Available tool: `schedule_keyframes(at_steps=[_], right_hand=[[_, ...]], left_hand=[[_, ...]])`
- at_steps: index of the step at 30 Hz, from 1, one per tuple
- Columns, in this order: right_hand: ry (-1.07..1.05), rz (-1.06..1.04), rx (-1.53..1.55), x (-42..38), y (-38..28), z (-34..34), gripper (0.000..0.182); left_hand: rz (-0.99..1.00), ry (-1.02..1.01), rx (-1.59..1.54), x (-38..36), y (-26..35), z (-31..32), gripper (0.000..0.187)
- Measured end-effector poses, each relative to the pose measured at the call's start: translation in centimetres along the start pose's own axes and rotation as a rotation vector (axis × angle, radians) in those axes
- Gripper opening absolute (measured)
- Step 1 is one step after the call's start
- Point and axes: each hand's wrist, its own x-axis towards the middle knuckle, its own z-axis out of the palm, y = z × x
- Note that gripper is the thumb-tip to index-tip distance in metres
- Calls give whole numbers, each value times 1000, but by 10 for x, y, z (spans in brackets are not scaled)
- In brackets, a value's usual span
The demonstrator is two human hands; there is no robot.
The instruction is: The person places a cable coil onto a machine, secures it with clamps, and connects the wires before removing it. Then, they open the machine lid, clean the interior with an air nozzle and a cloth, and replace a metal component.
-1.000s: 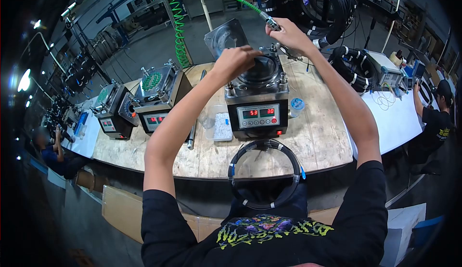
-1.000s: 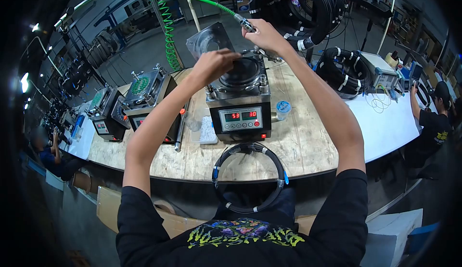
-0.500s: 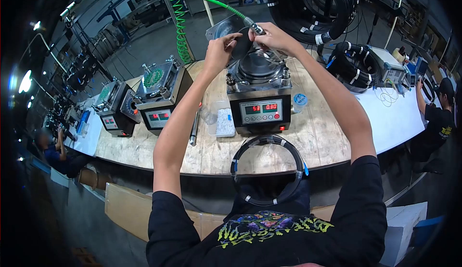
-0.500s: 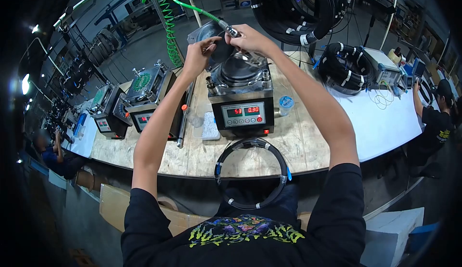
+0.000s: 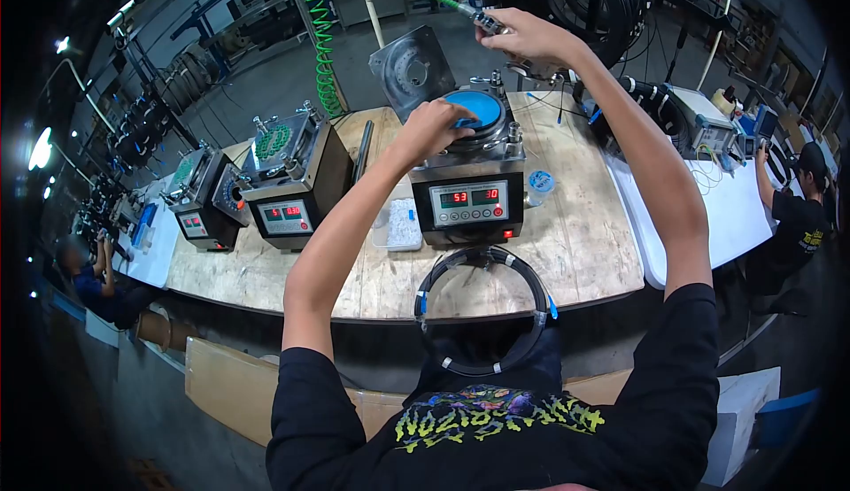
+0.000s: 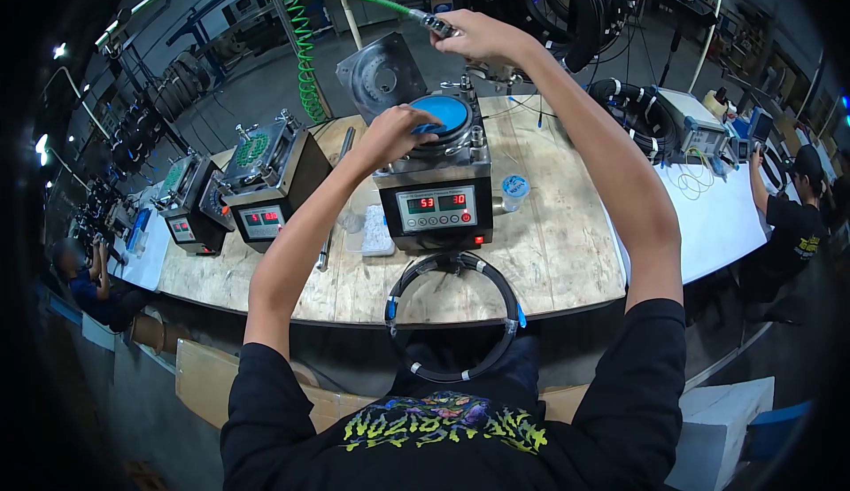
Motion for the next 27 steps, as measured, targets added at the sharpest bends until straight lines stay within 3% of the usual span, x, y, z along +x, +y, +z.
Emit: schedule_keyframes(at_steps=[2, 4, 6, 9, 13, 16, 19, 21, 24, 27], right_hand=[[-50, 66, 79, 4, -14, 3, 20], [-127, 176, 195, 6, -35, 8, 21], [-205, 161, 230, 12, -39, 21, 26], [-284, 23, 151, 25, -45, 43, 39], [-267, 24, 108, 23, -72, 65, 48], [-205, -37, 190, 26, -54, 81, 48], [-128, 9, 13, 15, -15, 94, 53], [-70, 94, -362, -1, 32, 116, 73], [-174, 431, -402, -24, 28, 119, 95], [-130, 435, -213, -31, 57, 133, 100]], left_hand=[[-57, -59, -128, 2, -6, -4, 28], [-137, 99, -548, 4, -14, -10, 35], [-330, 170, -847, 0, -2, -42, 46], [-411, 335, -1093, -3, -11, -78, 42], [-287, 342, -875, -15, -22, -123, 39], [-480, 312, -903, -33, -30, -151, 39], [-550, 279, -837, -48, -42, -175, 43], [-617, 203, -744, -54, -53, -183, 43], [-702, 174, -710, -61, -74, -177, 43], [-798, 209, -767, -64, -100, -162, 41]])
